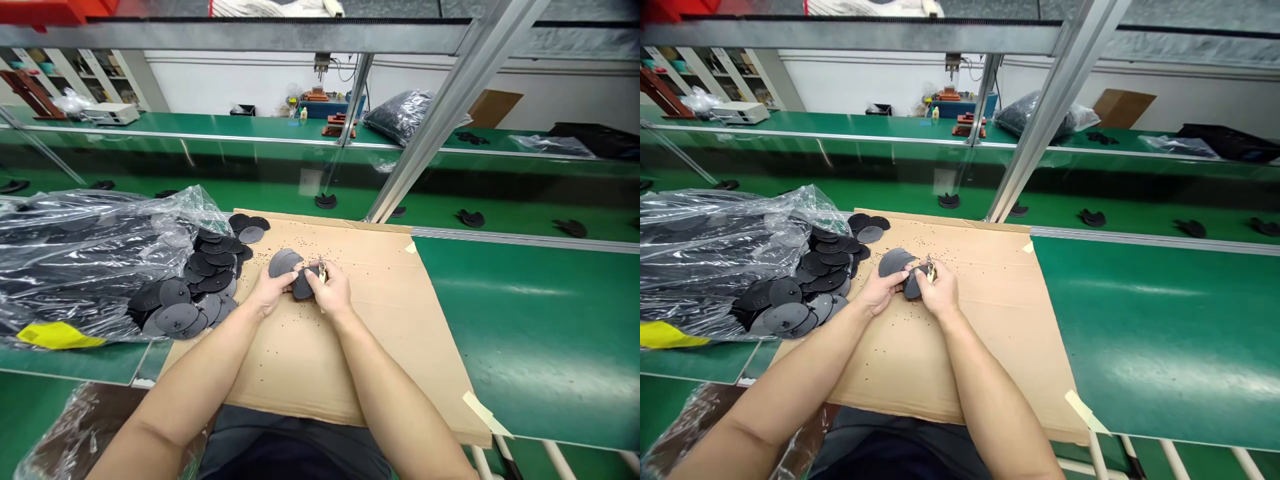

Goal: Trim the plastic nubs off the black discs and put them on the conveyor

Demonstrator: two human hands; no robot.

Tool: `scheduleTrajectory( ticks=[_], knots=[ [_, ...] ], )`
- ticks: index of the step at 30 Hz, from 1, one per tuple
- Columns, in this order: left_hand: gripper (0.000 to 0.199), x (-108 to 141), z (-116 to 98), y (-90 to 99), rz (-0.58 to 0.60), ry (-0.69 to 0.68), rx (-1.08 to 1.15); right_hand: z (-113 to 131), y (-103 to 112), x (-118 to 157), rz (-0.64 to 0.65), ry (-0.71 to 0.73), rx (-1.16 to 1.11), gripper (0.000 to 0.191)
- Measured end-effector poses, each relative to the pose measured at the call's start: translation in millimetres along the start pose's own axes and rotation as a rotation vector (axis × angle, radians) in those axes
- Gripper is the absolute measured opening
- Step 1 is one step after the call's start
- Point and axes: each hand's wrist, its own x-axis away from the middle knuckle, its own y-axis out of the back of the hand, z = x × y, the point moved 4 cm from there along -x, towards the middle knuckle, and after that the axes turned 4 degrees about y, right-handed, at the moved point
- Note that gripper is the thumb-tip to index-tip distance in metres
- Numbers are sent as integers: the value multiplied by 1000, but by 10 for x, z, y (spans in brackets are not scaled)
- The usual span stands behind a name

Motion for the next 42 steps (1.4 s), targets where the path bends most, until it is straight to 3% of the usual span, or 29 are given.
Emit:
scheduleTrajectory(
  ticks=[3,7,11,14,17,19,24,28,34,42],
  knots=[
    [37,-31,-15,27,-40,11,19,-29,18,-20,-11,-96,-196,22],
    [42,-49,-25,44,-54,12,26,12,84,-31,-188,-142,-459,23],
    [40,-1,19,-32,74,72,10,-2,105,-7,-356,-130,-447,27],
    [39,20,20,-65,99,48,-10,32,38,18,-249,-42,-321,25],
    [36,-4,-2,-14,-27,-7,-27,127,-61,53,2,101,-233,30],
    [35,-26,-10,19,-75,-32,-38,182,-84,79,89,175,-173,34],
    [36,-17,12,-8,25,-24,-90,147,-23,77,11,128,-24,13],
    [34,14,9,-53,97,-1,6,53,15,46,-67,71,0,14],
    [37,-5,2,-49,101,-30,5,27,12,37,-94,79,-78,17],
    [39,4,-33,-59,81,-97,29,156,-9,62,-41,182,151,16]
  ],
)
